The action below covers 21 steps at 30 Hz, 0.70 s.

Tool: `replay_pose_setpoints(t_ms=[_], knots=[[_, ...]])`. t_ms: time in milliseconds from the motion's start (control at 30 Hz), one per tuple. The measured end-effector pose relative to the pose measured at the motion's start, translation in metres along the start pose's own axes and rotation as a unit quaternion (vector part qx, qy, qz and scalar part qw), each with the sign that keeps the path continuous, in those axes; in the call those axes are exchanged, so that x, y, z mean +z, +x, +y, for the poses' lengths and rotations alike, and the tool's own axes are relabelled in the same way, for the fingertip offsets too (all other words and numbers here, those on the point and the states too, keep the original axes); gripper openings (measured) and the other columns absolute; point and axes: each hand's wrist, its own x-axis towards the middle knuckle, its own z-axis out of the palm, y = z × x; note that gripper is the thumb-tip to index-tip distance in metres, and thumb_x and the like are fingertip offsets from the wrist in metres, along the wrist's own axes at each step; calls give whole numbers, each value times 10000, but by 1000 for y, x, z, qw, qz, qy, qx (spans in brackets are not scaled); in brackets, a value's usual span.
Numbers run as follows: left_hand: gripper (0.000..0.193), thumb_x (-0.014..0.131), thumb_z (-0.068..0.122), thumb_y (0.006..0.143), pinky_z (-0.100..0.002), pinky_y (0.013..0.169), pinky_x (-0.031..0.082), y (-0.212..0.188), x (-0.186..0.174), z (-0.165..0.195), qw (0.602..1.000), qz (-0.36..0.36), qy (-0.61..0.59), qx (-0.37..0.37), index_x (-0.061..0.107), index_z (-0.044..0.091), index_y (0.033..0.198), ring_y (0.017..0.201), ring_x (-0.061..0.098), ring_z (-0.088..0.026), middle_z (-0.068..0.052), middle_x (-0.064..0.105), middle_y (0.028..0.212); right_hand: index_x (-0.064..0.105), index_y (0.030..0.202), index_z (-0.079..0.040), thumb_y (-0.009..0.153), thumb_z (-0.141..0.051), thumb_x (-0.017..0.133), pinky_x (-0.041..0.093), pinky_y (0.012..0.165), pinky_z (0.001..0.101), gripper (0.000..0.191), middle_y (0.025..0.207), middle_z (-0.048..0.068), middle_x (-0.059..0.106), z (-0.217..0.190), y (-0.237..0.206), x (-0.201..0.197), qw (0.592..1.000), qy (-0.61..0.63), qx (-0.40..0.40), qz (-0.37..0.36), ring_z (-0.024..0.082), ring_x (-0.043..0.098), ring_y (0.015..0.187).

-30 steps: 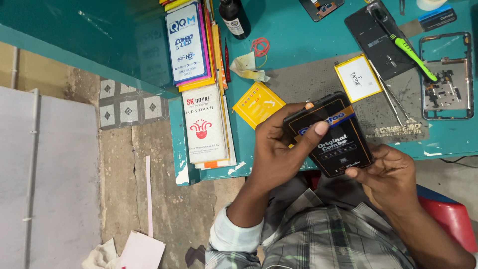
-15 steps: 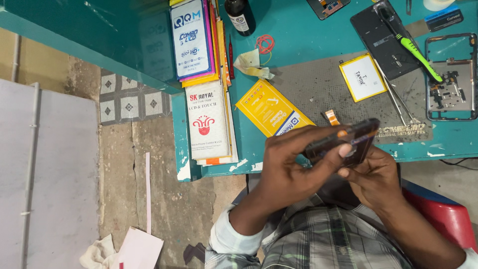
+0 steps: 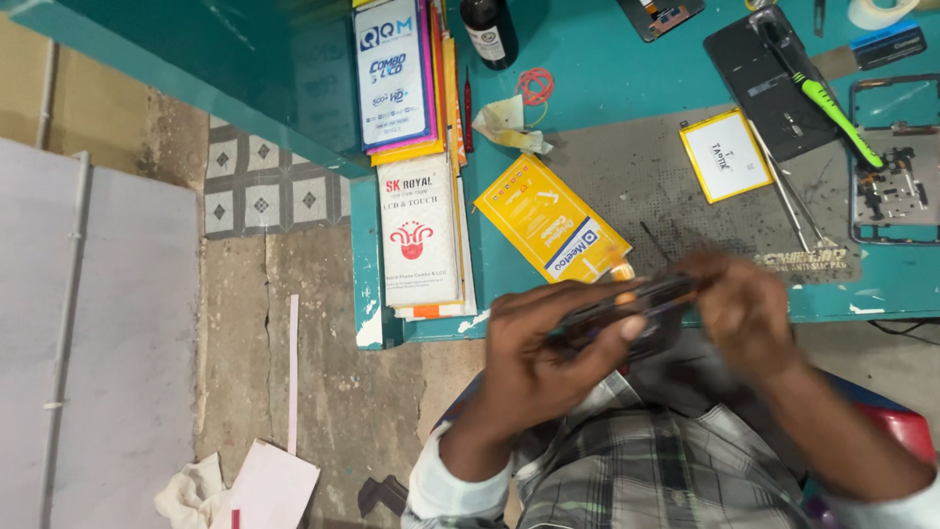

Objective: The person cleans the edges of a disassembled smartphone, then installs a new screen assembly and battery. They connect the ribbon cable, place the battery, and secure the back cover with a screwdriver.

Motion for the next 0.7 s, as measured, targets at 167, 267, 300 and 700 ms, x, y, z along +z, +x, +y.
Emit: replay_pose_setpoints(t_ms=[167,267,300,700], knots=[[252,780,100,960,-243,711,577,-19,-18,-4,999,4,24,-45,746,8,1192,825,763,-139,-112,782,965,730,1122,-30,1009,-229,722,561,871,358,229,1050,99,721,-15,113,30,900,-429,-69,-23,208,697,985],[251,777,95,944,-245,655,551,-22,-21,3,997,2,56,-61,751,23,1183,767,743,-128,-108,772,919,748,1124,-26,1002,-200,769,533,870,441,214,1040,155,716,2,178,62,808,-558,-164,-93,327,671,1000],[252,778,95,941,-246,640,543,-21,-21,7,996,1,67,-62,752,30,1183,753,736,-124,-107,767,907,749,1137,-15,991,-180,798,524,882,458,226,1029,174,701,10,195,72,786,-576,-199,-109,361,645,1010],[312,734,92,991,-317,696,583,-9,-48,37,991,-52,123,-6,701,65,1300,760,710,-192,-95,740,958,584,923,-27,1078,1,762,607,921,358,237,1087,169,725,-48,177,62,952,-214,-219,-22,258,721,1038]])
